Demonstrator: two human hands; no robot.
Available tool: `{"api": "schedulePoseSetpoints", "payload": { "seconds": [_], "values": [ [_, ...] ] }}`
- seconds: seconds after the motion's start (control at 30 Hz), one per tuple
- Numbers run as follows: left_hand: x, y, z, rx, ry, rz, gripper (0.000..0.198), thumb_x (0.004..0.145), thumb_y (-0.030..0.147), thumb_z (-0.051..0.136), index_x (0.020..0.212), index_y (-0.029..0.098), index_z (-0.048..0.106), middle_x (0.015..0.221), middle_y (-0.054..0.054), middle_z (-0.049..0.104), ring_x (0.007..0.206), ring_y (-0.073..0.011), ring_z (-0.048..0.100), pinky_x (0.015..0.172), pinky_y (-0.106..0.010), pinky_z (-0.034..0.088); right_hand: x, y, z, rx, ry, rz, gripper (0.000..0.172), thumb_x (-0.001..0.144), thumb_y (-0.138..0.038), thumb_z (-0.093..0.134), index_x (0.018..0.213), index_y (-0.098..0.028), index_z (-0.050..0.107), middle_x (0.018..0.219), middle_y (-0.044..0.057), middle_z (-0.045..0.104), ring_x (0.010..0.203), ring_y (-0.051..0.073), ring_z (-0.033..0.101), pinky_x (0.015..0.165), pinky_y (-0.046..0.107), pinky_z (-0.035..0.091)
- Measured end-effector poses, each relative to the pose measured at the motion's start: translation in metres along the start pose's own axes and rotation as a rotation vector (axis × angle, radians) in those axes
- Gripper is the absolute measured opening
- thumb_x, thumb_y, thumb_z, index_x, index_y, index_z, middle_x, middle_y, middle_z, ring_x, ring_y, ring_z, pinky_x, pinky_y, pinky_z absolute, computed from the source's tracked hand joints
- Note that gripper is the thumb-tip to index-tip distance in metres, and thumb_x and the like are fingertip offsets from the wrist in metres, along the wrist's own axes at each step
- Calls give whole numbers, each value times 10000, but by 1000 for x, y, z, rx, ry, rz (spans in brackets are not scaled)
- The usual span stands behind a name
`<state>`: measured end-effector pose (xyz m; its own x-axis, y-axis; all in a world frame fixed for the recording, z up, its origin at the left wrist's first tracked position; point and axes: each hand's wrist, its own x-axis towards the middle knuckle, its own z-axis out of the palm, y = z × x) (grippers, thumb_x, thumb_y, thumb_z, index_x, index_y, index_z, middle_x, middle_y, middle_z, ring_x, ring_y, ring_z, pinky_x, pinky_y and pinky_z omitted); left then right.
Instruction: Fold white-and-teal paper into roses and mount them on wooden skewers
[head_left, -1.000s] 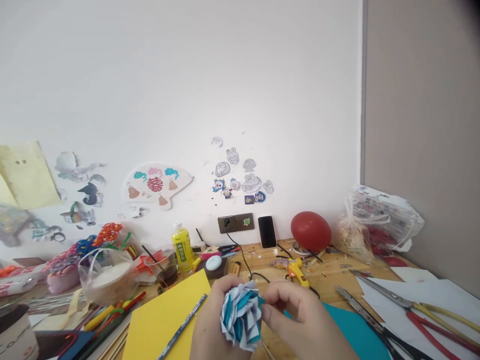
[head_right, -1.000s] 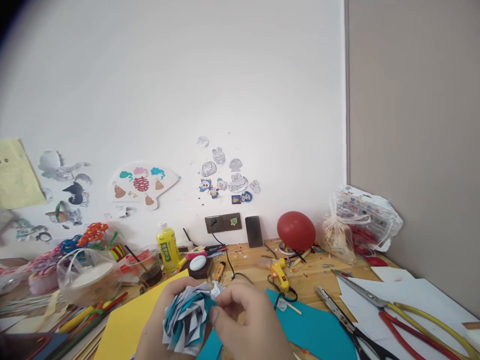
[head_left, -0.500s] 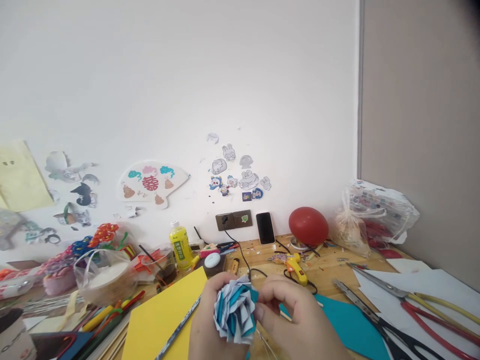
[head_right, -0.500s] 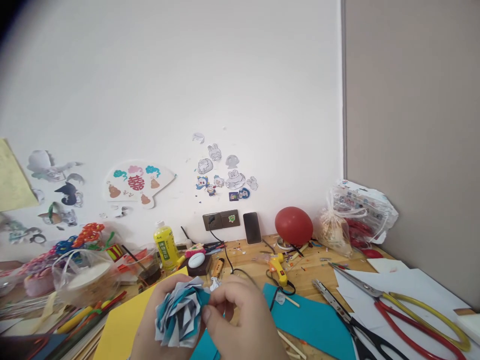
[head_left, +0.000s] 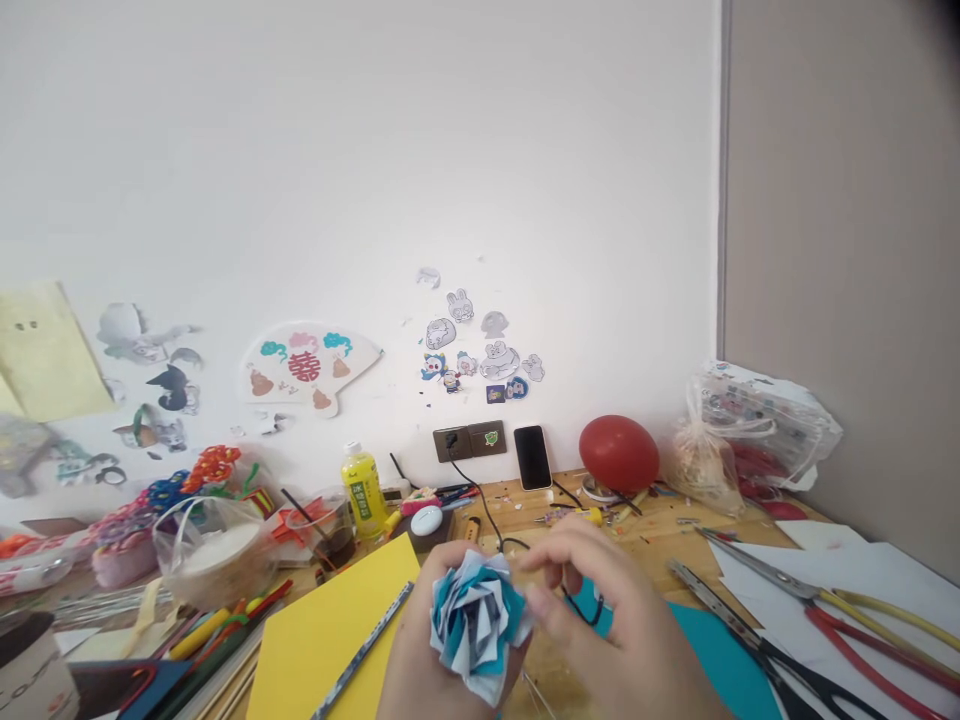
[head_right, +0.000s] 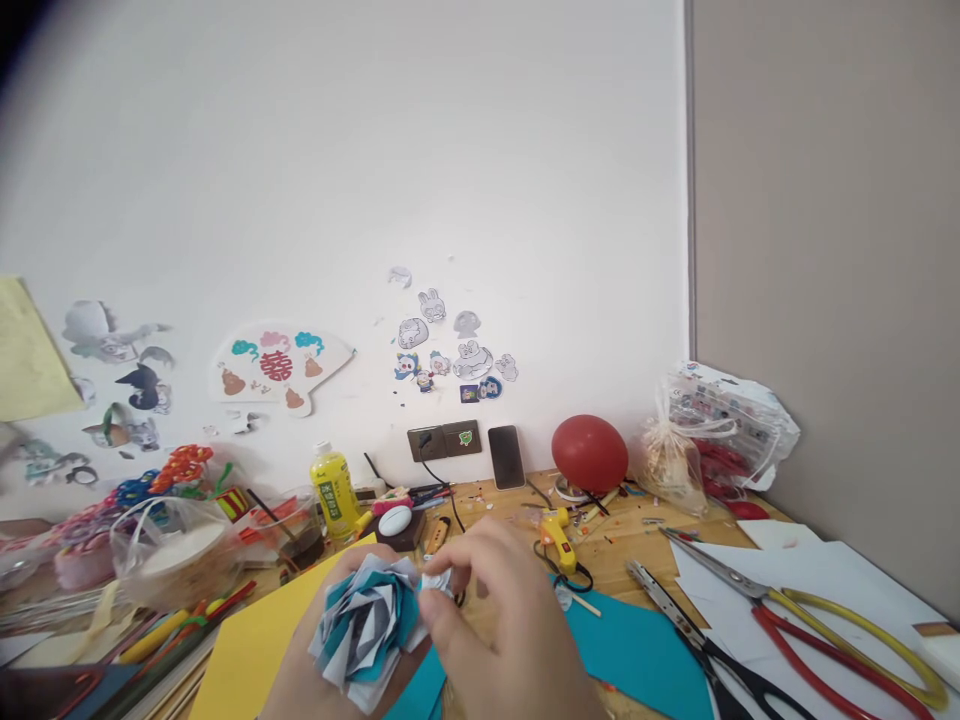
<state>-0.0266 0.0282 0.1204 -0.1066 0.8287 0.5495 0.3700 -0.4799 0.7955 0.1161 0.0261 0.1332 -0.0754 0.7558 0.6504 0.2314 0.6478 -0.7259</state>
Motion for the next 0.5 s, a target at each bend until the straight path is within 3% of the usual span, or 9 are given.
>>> {"api": "schedulePoseSetpoints", "payload": {
  "seconds": [0.23,0.37,0.5],
  "values": [
    [-2,-1,-1,46,-144,-22,283,572,299,691,792,229,527,599,32,596,517,-148,562,481,-241,467,3,-2,-9,-107,-59,-113,137,808,-180,494,698,-214,569,698,5,563,699,143,538,652,265,429],
    [-1,0,-4,91,-167,-4,274,559,251,675,793,225,534,601,41,591,510,-135,549,482,-223,461,-2,-1,-7,-329,9,-255,147,796,-145,477,760,-213,603,721,17,561,708,159,531,642,295,402],
    [-2,-2,-2,99,-177,-11,248,581,254,658,791,225,530,627,29,605,549,-147,572,510,-230,474,-4,3,-5,-420,-1,-283,188,823,-139,436,775,-211,602,723,30,557,705,167,521,632,305,387]
  ]
}}
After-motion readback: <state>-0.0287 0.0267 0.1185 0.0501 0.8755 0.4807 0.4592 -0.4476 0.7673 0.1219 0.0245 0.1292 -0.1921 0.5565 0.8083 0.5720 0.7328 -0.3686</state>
